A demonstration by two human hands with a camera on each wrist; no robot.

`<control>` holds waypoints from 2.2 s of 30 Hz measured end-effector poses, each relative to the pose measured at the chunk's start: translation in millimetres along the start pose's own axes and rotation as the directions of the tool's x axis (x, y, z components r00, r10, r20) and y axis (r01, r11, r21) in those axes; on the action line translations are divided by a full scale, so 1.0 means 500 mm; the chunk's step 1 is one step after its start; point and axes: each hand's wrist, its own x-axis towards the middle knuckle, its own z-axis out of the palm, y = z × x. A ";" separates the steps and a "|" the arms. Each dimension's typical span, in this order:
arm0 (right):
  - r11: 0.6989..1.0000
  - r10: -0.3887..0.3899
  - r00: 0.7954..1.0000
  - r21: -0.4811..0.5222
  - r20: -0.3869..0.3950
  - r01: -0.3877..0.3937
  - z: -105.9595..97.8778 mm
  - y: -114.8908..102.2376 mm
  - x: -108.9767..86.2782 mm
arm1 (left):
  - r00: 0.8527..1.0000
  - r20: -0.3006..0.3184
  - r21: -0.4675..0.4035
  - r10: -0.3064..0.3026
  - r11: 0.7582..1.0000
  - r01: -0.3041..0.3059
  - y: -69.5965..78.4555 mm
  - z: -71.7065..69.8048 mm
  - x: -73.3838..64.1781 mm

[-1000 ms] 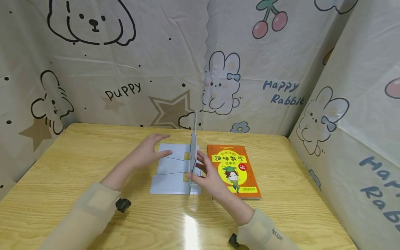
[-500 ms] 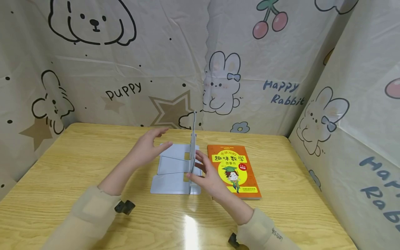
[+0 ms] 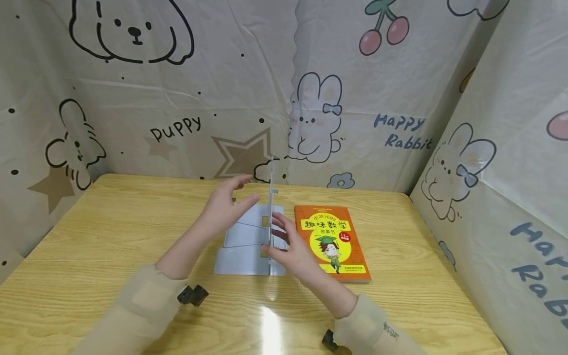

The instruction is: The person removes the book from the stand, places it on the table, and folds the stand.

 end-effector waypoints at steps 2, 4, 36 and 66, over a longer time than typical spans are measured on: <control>1.000 -0.006 1.000 0.001 0.007 0.005 0.002 -0.003 0.001 | 1.000 0.010 -0.019 0.001 1.000 -0.001 0.007 0.006 0.003; 1.000 -0.007 1.000 0.007 0.013 0.007 0.004 -0.011 0.001 | 1.000 0.021 -0.032 0.000 0.999 0.001 0.012 0.011 0.006; 0.994 -0.003 0.998 -0.107 0.058 0.009 0.021 -0.013 0.021 | 0.999 0.033 -0.148 -0.011 0.989 0.016 0.010 -0.003 0.012; 0.812 -0.183 0.979 -0.547 0.092 0.203 -0.084 -0.012 0.058 | 0.996 0.011 -0.046 -0.085 0.995 0.085 -0.050 -0.062 -0.013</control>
